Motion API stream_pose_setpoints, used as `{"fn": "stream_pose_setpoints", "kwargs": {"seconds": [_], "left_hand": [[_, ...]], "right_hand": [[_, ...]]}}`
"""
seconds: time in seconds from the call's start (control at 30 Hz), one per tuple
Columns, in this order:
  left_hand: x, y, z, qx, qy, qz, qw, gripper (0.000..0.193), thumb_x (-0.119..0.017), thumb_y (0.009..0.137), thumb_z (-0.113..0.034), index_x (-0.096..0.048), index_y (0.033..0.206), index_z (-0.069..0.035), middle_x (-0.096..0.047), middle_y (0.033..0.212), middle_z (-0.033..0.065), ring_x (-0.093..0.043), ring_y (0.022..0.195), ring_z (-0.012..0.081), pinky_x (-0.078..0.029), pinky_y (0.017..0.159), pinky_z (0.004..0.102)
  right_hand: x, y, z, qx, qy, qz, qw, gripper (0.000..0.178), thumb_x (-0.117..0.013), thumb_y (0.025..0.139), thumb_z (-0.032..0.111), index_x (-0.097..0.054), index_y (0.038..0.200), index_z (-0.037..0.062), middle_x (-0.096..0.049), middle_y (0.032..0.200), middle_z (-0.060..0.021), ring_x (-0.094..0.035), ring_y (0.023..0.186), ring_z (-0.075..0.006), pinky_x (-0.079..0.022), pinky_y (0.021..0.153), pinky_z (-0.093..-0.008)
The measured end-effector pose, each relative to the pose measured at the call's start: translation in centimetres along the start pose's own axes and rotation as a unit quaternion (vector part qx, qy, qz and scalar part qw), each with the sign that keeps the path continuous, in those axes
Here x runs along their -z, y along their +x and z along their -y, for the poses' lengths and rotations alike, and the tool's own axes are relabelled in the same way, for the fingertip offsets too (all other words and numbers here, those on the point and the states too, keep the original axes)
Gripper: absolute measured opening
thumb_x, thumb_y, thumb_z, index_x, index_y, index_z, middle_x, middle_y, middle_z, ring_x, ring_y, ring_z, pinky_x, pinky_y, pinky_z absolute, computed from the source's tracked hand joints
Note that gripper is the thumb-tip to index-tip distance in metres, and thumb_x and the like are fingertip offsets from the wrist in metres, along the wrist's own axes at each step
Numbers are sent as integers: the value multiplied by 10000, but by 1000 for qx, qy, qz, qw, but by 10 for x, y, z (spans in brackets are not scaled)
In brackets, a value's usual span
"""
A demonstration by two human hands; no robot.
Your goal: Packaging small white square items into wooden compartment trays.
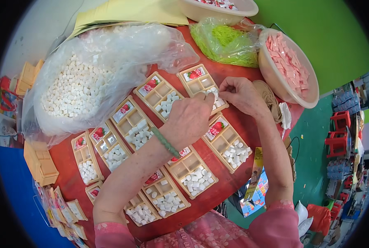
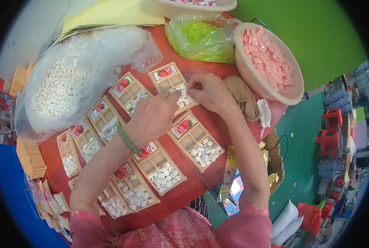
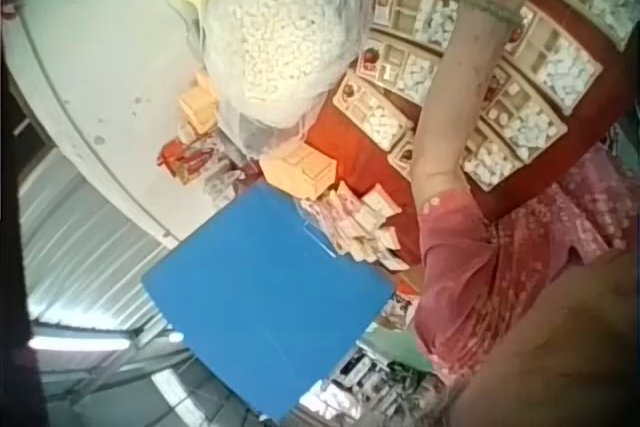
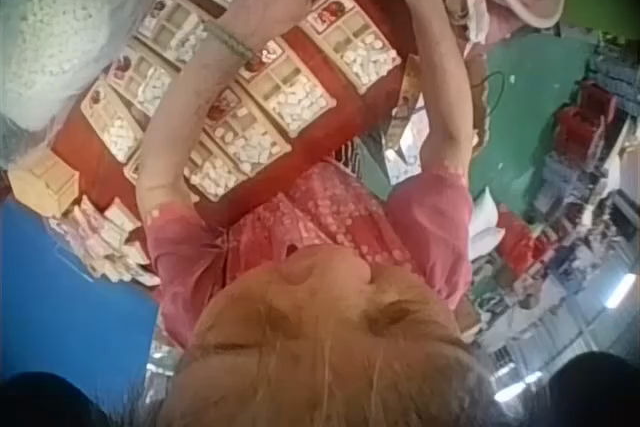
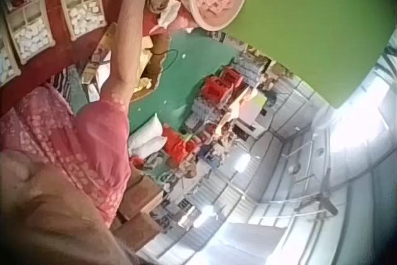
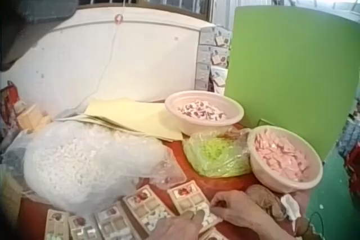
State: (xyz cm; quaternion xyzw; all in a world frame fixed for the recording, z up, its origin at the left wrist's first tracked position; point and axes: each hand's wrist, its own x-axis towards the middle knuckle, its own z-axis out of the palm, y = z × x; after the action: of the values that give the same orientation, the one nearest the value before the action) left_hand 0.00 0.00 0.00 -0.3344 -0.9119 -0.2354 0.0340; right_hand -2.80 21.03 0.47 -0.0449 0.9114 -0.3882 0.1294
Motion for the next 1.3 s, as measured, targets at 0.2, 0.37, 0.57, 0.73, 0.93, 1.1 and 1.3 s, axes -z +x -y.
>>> {"fn": "stream_pose_setpoints", "kwargs": {"seconds": [0.2, 0.37, 0.57, 0.73, 0.93, 1.1, 1.3], "left_hand": [[3, 5, 4, 6, 31, 50, 998, 365, -600, 908, -98, -600, 1260, -3, -687, 985, 177, -709, 832, 377, -567, 707, 483], [7, 1, 1, 6, -20, 15, 1000, 341, -627, 918, -111, -603, 1234, 14, -681, 991, 190, -699, 876, 373, -563, 747, 470], [6, -9, 7, 9, -10, 18, 1000, 271, -653, 915, -132, -633, 1157, -11, -668, 958, 178, -692, 846, 364, -557, 723, 468], [3, -14, 5, -4, 10, 34, 999, 214, -645, 919, -129, -633, 1101, -17, -652, 907, 163, -689, 778, 360, -545, 659, 464], [7, -16, 8, -9, -4, 11, 1000, 199, -630, 925, -120, -635, 1091, -10, -651, 893, 163, -688, 761, 362, -541, 645, 462], [15, -19, 9, 4, -6, 8, 1000, 233, -626, 932, -120, -641, 1134, -7, -666, 931, 172, -683, 793, 368, -541, 678, 465], [44, -25, 17, 12, -36, -35, 999, 256, -632, 937, -124, -654, 1163, -4, -678, 950, 189, -671, 859, 389, -530, 732, 466]], "right_hand": [[-5, -12, 15, 62, 7, -67, 996, 146, -644, 908, 99, -676, 987, -19, -690, 852, -139, -656, 781, -204, -517, 739, -360], [-5, -11, 6, 126, 12, -66, 990, 154, -654, 906, 105, -682, 980, -28, -692, 880, -175, -675, 796, -279, -517, 752, -392], [-8, -7, 14, 86, -24, -74, 993, 132, -725, 894, 86, -697, 956, -28, -643, 835, -52, -594, 769, -119, -497, 709, -303], [-14, -3, 16, 63, -46, -62, 995, 133, -736, 872, 80, -682, 929, -27, -643, 809, -56, -590, 748, -116, -499, 693, -303], [-8, -3, 17, 52, -29, -45, 997, 105, -721, 869, 61, -683, 922, -22, -643, 803, -55, -595, 757, -118, -502, 699, -311], [-14, -13, 21, 136, -30, -71, 988, 97, -695, 876, 43, -679, 938, -30, -657, 864, -82, -632, 799, -170, -507, 732, -334], [-14, -17, 30, 123, -65, -50, 989, 85, -684, 890, 40, -669, 927, -36, -650, 875, -121, -647, 793, -248, -507, 741, -370]]}}
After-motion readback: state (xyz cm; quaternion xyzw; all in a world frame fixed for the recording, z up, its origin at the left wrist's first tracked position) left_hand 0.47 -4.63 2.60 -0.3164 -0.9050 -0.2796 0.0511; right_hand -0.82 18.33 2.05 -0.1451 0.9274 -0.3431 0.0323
